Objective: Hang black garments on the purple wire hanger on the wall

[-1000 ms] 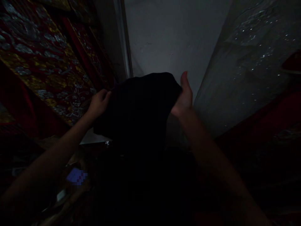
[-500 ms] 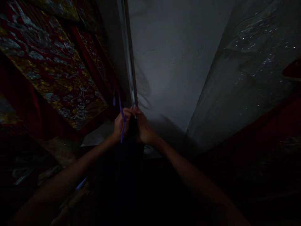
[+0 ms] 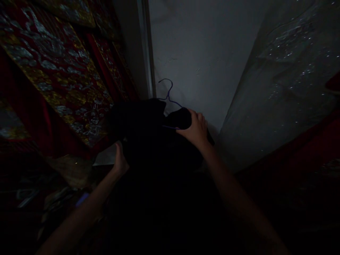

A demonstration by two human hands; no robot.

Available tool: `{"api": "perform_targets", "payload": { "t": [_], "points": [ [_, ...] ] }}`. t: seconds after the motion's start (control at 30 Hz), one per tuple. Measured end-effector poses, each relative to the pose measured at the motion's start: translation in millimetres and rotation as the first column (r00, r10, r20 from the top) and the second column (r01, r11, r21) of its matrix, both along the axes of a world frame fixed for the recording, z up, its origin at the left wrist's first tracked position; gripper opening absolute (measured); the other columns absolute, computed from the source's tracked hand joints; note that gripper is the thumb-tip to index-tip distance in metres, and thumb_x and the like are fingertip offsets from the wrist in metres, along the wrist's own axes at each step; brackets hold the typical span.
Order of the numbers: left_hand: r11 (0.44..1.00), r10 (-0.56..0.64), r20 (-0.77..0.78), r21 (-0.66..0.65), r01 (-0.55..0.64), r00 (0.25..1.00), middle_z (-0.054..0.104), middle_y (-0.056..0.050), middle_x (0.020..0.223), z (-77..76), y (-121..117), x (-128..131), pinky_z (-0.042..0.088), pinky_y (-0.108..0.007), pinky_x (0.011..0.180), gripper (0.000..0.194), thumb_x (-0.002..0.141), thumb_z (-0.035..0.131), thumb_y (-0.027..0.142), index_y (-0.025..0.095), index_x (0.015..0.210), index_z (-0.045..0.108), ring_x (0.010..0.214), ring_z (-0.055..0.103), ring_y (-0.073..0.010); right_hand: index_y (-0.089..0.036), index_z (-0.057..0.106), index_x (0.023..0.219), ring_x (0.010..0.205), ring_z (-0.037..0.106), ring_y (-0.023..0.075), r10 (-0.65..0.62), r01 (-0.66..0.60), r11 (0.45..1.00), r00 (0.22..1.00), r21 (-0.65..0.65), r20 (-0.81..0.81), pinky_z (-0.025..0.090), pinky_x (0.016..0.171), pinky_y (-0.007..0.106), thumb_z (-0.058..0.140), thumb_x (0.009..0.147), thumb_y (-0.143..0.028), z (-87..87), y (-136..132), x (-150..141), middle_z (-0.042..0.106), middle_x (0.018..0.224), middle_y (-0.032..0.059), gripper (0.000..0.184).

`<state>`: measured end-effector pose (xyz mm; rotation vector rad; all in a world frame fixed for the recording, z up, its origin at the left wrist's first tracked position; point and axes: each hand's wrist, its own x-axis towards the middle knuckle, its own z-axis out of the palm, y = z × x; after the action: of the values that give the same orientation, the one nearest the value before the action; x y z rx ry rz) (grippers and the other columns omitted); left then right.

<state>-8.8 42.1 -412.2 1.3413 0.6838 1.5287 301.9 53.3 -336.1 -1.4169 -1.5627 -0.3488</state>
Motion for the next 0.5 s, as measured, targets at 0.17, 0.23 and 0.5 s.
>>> {"api": "perform_targets", "payload": {
  "t": [0.17, 0.23, 0.5],
  "points": [
    [0.934, 0.260, 0.077, -0.274, -0.230, 0.963, 0.064, -0.008, 0.137, -24.7, -20.4, 5.5, 0.038, -0.041, 0.118, 0.060, 0.074, 0.080, 0.055, 0.024, 0.123, 0.065, 0.136, 0.053, -0.0258, -0.020, 0.044, 0.147, 0.124, 0.048, 0.0435, 0.072, -0.067, 0.997, 0.990, -0.047, 0.119, 0.036, 0.105, 0.063, 0.088, 0.058, -0.047, 34.8, -6.9, -21.5, 0.050, 0.130, 0.0182, 0.103],
    [0.894, 0.373, 0.076, -0.294, -0.336, 0.925, 0.060, -0.007, 0.143, -32.4, -31.8, 17.6, 0.034, -0.037, 0.120, 0.060, 0.073, 0.085, 0.041, 0.025, 0.127, 0.062, 0.139, 0.050, -0.0235, -0.022, 0.041, 0.149, 0.130, 0.043, 0.0430, 0.177, -0.171, 0.984, 0.972, -0.053, 0.154, 0.033, 0.109, 0.062, 0.088, 0.059, -0.049, 35.7, -22.0, -30.0, 0.046, 0.138, 0.0178, 0.105],
    [0.751, 0.392, 0.260, -0.644, -0.144, 0.883, 0.070, -0.008, 0.127, -40.5, -82.9, 54.5, 0.052, -0.038, 0.106, 0.039, 0.080, 0.079, 0.031, 0.022, 0.115, 0.066, 0.126, 0.062, -0.0240, -0.020, 0.060, 0.101, 0.094, 0.063, 0.0256, 0.167, -0.270, 0.962, 0.677, -0.031, -0.717, 0.051, 0.086, 0.042, 0.065, 0.082, -0.061, -75.7, -87.8, -87.3, 0.065, 0.098, 0.0095, 0.046]
  ]
}}
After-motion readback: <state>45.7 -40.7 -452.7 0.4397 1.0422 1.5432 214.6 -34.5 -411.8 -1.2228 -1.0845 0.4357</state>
